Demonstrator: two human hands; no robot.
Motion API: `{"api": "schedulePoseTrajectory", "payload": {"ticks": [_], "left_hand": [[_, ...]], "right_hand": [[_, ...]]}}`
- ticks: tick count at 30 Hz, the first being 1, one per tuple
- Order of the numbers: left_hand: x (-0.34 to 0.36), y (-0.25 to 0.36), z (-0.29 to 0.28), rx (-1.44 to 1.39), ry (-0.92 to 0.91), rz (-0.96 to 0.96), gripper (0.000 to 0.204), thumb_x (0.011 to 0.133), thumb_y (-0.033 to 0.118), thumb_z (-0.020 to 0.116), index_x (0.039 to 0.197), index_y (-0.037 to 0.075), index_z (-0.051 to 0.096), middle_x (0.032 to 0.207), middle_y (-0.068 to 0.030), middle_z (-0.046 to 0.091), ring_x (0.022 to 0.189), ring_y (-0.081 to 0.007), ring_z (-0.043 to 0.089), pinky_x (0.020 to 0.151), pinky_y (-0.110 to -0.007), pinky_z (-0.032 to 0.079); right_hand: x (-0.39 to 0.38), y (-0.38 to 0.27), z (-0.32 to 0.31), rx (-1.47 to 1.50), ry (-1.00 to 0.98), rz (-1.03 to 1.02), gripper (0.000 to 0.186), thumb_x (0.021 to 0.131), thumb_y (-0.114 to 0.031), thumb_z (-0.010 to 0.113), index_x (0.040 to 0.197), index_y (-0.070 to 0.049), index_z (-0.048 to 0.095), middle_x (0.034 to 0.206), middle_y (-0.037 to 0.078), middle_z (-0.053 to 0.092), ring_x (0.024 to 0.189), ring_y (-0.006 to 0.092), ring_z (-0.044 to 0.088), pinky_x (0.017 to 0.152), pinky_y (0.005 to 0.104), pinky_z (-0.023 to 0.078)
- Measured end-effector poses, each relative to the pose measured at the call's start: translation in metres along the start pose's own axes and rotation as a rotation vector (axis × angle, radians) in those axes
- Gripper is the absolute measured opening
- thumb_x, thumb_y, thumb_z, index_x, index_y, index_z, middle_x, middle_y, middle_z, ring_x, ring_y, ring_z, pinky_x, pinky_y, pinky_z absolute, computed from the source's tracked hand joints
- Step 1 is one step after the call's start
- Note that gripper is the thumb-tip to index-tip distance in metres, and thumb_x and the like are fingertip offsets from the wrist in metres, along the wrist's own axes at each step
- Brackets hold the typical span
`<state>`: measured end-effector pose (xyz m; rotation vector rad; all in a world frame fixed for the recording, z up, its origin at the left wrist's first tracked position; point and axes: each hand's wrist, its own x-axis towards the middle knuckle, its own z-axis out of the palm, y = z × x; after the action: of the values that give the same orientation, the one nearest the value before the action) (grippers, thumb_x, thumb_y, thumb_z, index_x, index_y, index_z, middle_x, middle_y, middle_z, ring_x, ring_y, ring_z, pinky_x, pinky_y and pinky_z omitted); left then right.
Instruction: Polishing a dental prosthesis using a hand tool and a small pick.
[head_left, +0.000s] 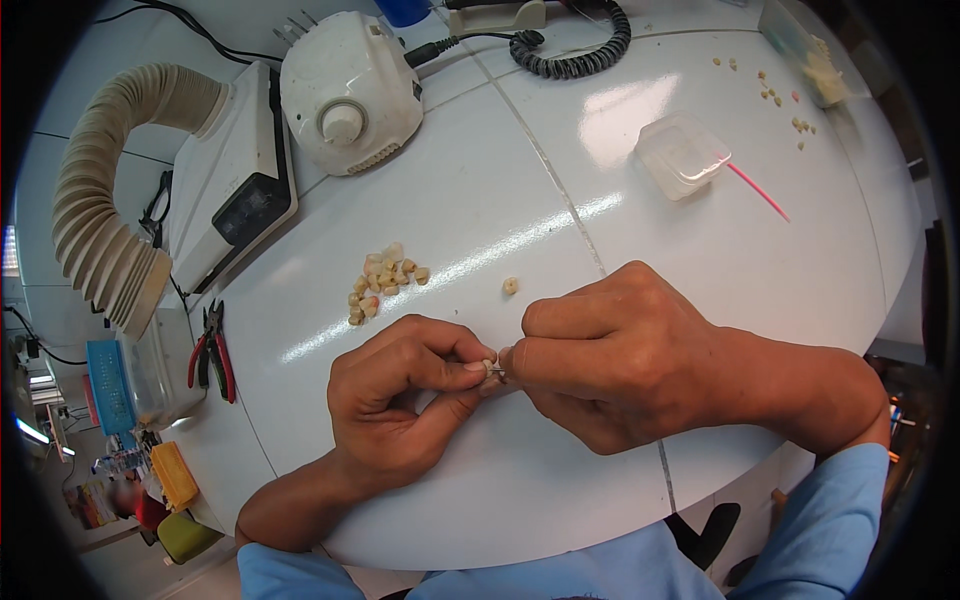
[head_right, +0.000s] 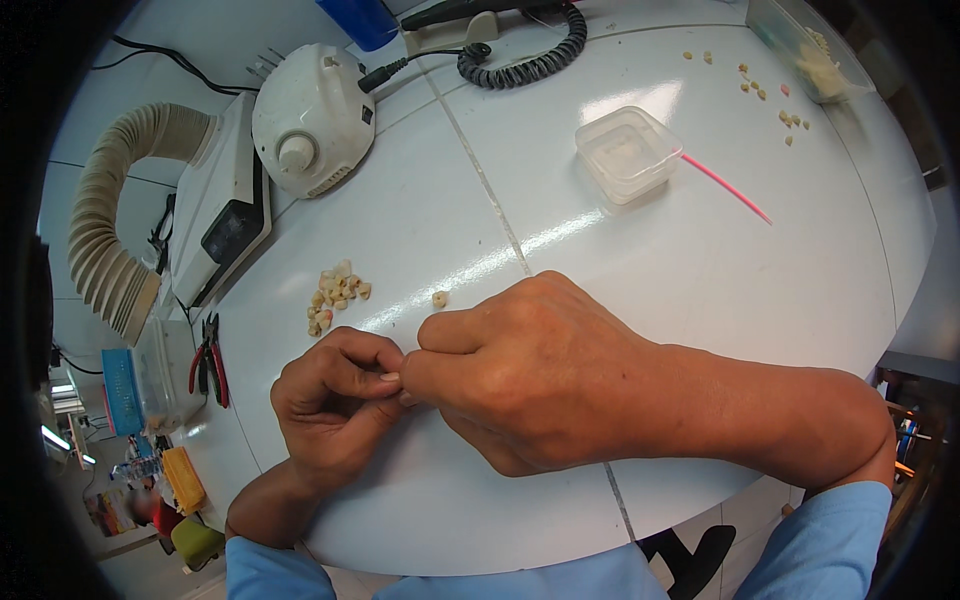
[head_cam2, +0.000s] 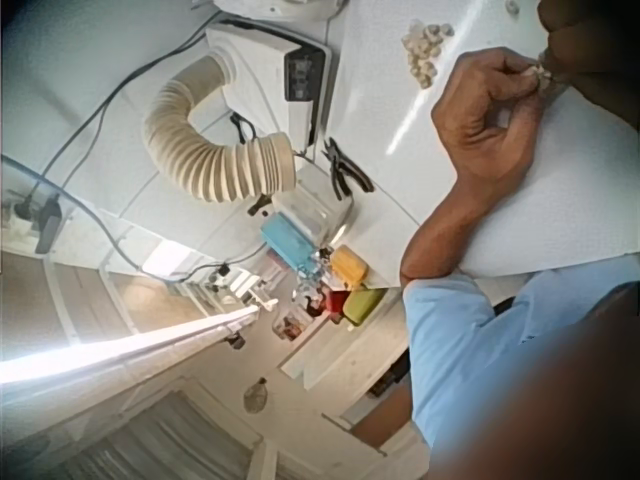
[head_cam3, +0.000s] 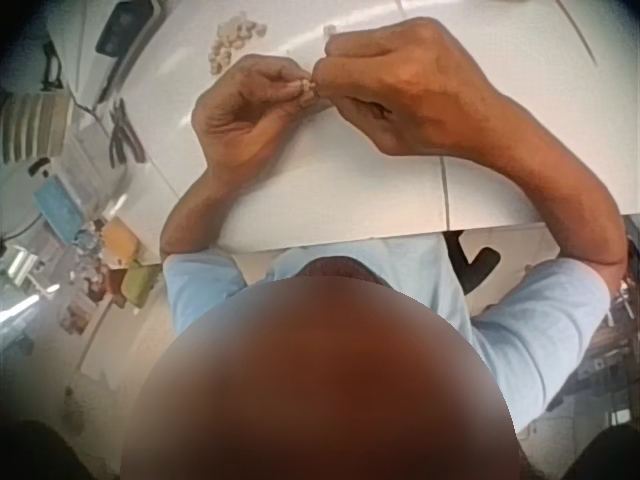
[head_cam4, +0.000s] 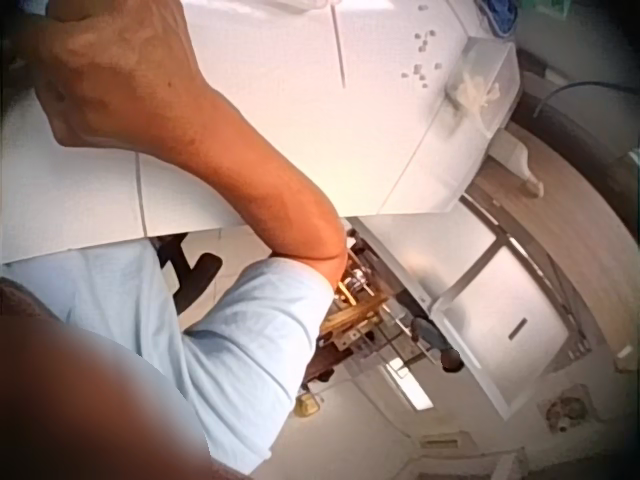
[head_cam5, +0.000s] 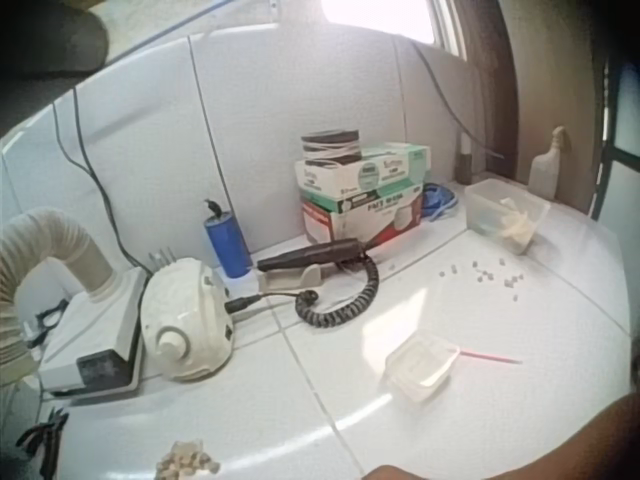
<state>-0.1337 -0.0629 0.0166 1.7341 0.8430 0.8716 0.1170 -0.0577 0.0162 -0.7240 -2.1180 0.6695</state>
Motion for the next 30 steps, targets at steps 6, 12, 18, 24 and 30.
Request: {"api": "schedulePoseTrajectory", "payload": {"ticks": [6,12,18,24,30], "left_hand": [[0.0,0.001,0.0,-0.032,-0.019,-0.036,0.016,0.091,-0.016,0.078,0.096,-0.004,0.07,0.105,-0.0181,0.077,0.093,-0.0172,0.076,0.081,-0.028,0.063],[-0.002,0.001,0.001,-0.06,-0.023,-0.064,0.012,0.094,-0.016,0.074,0.1,-0.006,0.068,0.105,-0.0182,0.078,0.092,-0.0171,0.077,0.081,-0.028,0.063],[-0.001,0.001,0.002,-0.053,-0.035,-0.058,0.013,0.095,-0.016,0.073,0.101,-0.006,0.068,0.104,-0.0171,0.077,0.089,-0.0156,0.075,0.077,-0.027,0.062],[-0.001,0.001,0.002,-0.069,-0.046,-0.052,0.013,0.095,-0.016,0.073,0.102,-0.006,0.067,0.105,-0.0167,0.076,0.087,-0.0152,0.075,0.076,-0.027,0.061],[0.0,0.002,0.002,-0.065,-0.049,-0.064,0.012,0.096,-0.015,0.073,0.102,-0.006,0.067,0.105,-0.0164,0.076,0.088,-0.0152,0.075,0.076,-0.027,0.061]], "right_hand": [[0.003,0.0,-0.007,-0.068,-0.064,0.024,0.013,0.079,-0.002,0.077,0.079,-0.004,0.064,0.072,0.005,0.058,0.056,0.0258,0.061,0.046,0.0397,0.046],[0.005,-0.001,-0.011,-0.061,-0.095,0.026,0.011,0.078,-0.001,0.076,0.081,-0.004,0.066,0.072,0.005,0.058,0.056,0.0254,0.062,0.047,0.0396,0.046],[0.004,0.0,-0.011,-0.062,-0.095,0.007,0.011,0.077,-0.001,0.076,0.082,-0.004,0.067,0.073,0.005,0.058,0.056,0.0255,0.062,0.047,0.0398,0.046],[0.002,0.003,-0.001,0.011,-0.004,0.002,0.022,0.069,0.008,0.074,0.076,-0.007,0.059,0.069,0.003,0.044,0.05,0.0208,0.049,0.043,0.0374,0.037],[0.002,0.002,-0.007,-0.021,-0.084,0.023,0.013,0.077,-0.001,0.077,0.084,-0.004,0.067,0.073,0.005,0.059,0.057,0.0258,0.062,0.048,0.0395,0.046]]}}
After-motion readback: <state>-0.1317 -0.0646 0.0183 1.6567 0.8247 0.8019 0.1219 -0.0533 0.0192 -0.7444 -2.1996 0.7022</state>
